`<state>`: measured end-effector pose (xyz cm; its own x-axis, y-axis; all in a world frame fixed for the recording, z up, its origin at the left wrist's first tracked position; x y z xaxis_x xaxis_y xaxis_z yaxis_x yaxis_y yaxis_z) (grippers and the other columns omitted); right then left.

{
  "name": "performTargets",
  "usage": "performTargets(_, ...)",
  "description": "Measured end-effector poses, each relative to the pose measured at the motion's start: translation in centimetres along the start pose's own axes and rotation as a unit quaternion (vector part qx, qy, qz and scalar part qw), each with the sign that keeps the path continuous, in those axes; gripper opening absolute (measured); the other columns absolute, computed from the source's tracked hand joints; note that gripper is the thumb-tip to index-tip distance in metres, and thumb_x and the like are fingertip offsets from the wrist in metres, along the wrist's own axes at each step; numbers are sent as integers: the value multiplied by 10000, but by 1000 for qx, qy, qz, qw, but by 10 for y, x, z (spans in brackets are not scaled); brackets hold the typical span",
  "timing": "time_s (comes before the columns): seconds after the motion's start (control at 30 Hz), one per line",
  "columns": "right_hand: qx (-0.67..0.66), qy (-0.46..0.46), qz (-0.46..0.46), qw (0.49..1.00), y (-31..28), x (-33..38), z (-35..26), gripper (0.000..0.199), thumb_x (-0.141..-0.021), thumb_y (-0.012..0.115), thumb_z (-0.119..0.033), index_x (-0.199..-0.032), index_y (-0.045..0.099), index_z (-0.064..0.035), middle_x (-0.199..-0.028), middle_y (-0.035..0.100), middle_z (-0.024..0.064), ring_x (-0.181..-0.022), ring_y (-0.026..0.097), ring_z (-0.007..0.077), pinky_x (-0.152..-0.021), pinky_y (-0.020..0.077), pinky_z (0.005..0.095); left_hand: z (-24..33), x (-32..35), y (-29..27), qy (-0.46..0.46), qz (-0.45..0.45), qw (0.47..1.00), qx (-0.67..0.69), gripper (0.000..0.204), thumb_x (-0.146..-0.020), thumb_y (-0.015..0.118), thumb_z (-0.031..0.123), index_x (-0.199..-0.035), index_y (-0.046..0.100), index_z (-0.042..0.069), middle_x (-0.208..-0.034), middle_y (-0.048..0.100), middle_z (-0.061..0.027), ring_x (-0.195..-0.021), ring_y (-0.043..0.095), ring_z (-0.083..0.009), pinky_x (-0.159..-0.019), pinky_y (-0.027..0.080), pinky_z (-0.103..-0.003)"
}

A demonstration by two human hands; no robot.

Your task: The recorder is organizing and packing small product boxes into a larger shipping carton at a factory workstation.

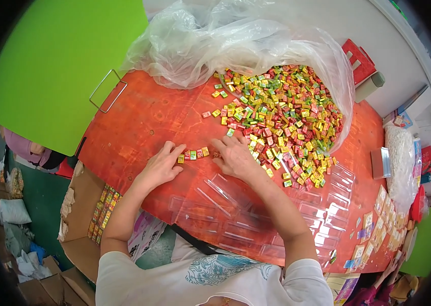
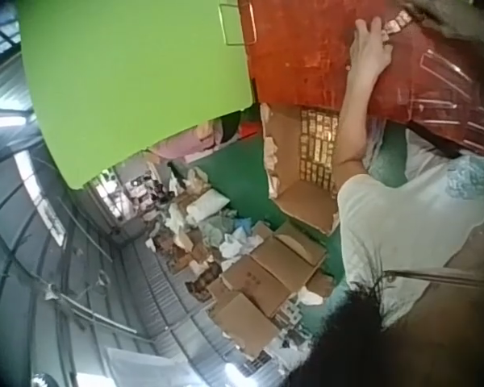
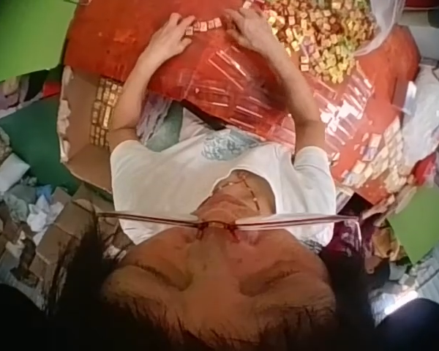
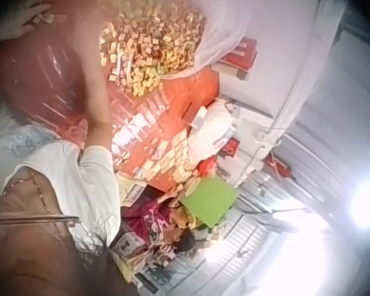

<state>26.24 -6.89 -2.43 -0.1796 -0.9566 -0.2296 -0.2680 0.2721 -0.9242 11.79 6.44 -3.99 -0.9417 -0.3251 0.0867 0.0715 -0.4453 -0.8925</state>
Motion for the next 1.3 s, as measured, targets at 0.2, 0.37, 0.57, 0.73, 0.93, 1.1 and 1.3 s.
performTargets(0.2, 43, -6, 18, 999, -1, 18, 3, 368, -716, 716, -220, -1037, 596, -87, -924, 561, 92, -892, 551, 262, -880, 377, 404, -9, -9, -1, 1, 13, 1000, -26, 327, -812, 655, 159, -1096, 524, 63, -1022, 478, -124, -962, 578, -336, -758, 501, -445)
performTargets(0.37, 123, -1, 58, 991, 9, 14, -3, 267, -742, 691, -243, -923, 592, -73, -910, 558, 94, -878, 545, 247, -872, 375, 413, -5, -12, 1, -11, 19, 999, -46, 273, -814, 658, 181, -1018, 518, 64, -997, 489, -121, -940, 588, -338, -728, 509, -458)
performTargets(0.57, 78, 97, 110, 986, -1, 7, 10, 212, -784, 668, -268, -857, 612, -77, -846, 552, 89, -849, 557, 258, -859, 387, 432, 4, -8, -4, -38, 28, 997, -59, 420, -784, 694, 261, -1114, 521, 66, -1007, 478, -134, -956, 579, -333, -727, 516, -459)
performTargets(0.73, 190, 174, 100, 961, -7, -14, 47, 238, -783, 650, -285, -832, 612, -54, -839, 589, 103, -842, 582, 254, -777, 386, 416, 26, -14, -7, 40, 118, 984, -125, 577, -740, 714, 318, -1226, 512, 81, -1163, 489, -155, -1062, 498, -312, -829, 416, -440)
performTargets(0.93, 168, 115, 104, 974, 3, -33, 39, 199, -770, 651, -251, -839, 610, -68, -832, 579, 97, -837, 580, 258, -813, 389, 427, 45, -41, 19, 82, 108, 983, -122, 457, -758, 677, 312, -1142, 559, 95, -1115, 503, -135, -1016, 480, -286, -794, 374, -424)
performTargets(1.1, 121, 62, 100, 986, 4, -28, 17, 166, -745, 664, -197, -840, 602, -75, -845, 556, 93, -866, 576, 260, -844, 386, 435, 41, -39, 24, 107, 167, 973, -122, 315, -737, 672, 247, -999, 593, 89, -954, 498, -104, -915, 480, -263, -738, 356, -411)
performTargets(1.3, 143, 108, 123, 976, 17, -38, 41, 137, -772, 623, -200, -809, 602, -69, -823, 577, 105, -826, 583, 265, -834, 380, 432, 45, -39, 24, 92, 170, 975, -112, 292, -780, 646, 259, -1030, 596, 117, -1015, 511, -107, -955, 478, -273, -761, 367, -423)
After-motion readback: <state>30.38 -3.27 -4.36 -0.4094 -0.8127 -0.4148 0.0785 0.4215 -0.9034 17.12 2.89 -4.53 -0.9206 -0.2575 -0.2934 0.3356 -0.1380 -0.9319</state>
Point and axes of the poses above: each hand's wrist, its own x-axis away from the middle knuckle, its own y-axis out of the palm, z = x × y, the point moved 6 cm from there along -x, towards the middle knuckle
